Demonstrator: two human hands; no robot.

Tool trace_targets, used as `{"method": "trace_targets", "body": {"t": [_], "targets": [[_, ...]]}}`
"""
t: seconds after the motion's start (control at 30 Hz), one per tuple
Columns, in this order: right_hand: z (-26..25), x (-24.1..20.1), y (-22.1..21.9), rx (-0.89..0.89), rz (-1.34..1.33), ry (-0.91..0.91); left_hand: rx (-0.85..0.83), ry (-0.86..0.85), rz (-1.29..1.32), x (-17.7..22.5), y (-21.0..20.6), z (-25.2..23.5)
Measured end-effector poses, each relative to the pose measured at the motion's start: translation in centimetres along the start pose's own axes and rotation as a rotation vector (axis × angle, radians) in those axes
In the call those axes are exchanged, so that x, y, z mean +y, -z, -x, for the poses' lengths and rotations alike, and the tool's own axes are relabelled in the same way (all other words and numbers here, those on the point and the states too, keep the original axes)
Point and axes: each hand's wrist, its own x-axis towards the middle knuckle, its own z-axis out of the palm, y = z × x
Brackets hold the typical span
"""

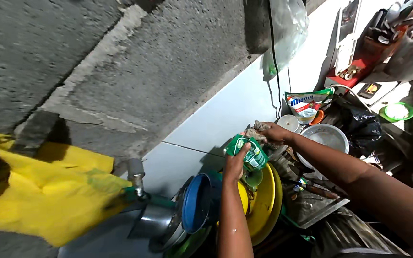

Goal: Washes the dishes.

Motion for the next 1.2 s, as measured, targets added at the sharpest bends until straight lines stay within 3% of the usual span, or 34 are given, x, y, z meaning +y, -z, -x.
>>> {"method": "trace_targets", "body": {"t": [0.1, 0.2, 0.43, 0.73, 1.2], "targets": [[-1.3, 2.0, 0.5, 0.093, 0.217, 0.032, 0.106, 0.006, 0.039, -0.2, 0.5, 0.2], [-1.4, 2.5, 0.2, 0.115, 0.128, -0.003, 0.191, 0.055, -0.009, -0.4, 0.4, -0.2], [-0.8, 2.8, -0.1, 0.002, -0.061, 0.003, 0.103, 0.136, -0.185, -1.3, 0.3, -1.9], [1.5, 1.0, -1.4, -0.279, -0.188, 0.104, 0.082, 0.122, -0.154, -2.1, -1.0, -3.1], [1.7, 2.5, -2.9, -0.149, -0.294, 0.137, 0.118, 0.123, -0.350, -2.7, -1.8, -2.6]]}}
